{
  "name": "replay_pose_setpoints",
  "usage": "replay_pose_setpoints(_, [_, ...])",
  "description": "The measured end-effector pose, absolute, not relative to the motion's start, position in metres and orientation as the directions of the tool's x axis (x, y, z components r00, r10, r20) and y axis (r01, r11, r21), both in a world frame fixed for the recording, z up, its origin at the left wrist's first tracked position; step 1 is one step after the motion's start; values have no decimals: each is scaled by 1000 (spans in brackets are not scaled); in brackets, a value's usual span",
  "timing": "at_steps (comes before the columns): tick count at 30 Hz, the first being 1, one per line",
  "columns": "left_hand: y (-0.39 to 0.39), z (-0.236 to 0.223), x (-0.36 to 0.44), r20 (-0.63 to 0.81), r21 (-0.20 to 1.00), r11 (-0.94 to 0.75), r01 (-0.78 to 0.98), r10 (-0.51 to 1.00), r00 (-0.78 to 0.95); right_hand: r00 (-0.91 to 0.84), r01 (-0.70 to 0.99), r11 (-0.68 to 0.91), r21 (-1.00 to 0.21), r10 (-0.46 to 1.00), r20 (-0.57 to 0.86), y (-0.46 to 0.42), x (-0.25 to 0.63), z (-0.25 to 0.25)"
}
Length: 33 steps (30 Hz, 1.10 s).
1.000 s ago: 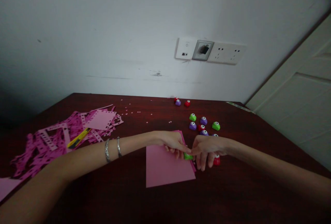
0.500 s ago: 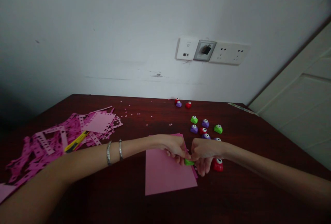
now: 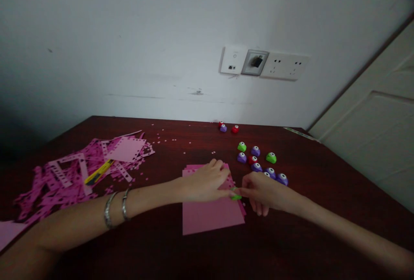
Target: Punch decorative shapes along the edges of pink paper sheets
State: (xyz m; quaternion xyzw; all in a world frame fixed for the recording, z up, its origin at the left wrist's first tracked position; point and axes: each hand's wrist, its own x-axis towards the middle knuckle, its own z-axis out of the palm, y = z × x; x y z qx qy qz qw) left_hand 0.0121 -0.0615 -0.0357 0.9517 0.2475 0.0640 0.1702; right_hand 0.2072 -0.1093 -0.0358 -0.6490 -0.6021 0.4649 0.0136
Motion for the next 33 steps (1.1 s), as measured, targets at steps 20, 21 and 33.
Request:
replay_pose_setpoints(20, [-69, -64, -17, -256, 277, -786, 552, 494, 831, -534, 795, 459, -397, 840, -99, -115, 210, -27])
replay_pose_setpoints(21, [-68, -64, -18, -254, 276, -787, 551, 493, 832, -533, 800, 463, -380, 841, -97, -114, 211, -26])
replay_pose_setpoints(33, [-68, -58, -18, -304, 286, -771, 569, 490, 817, -332, 929, 321, -186, 943, -31, -86, 240, -33])
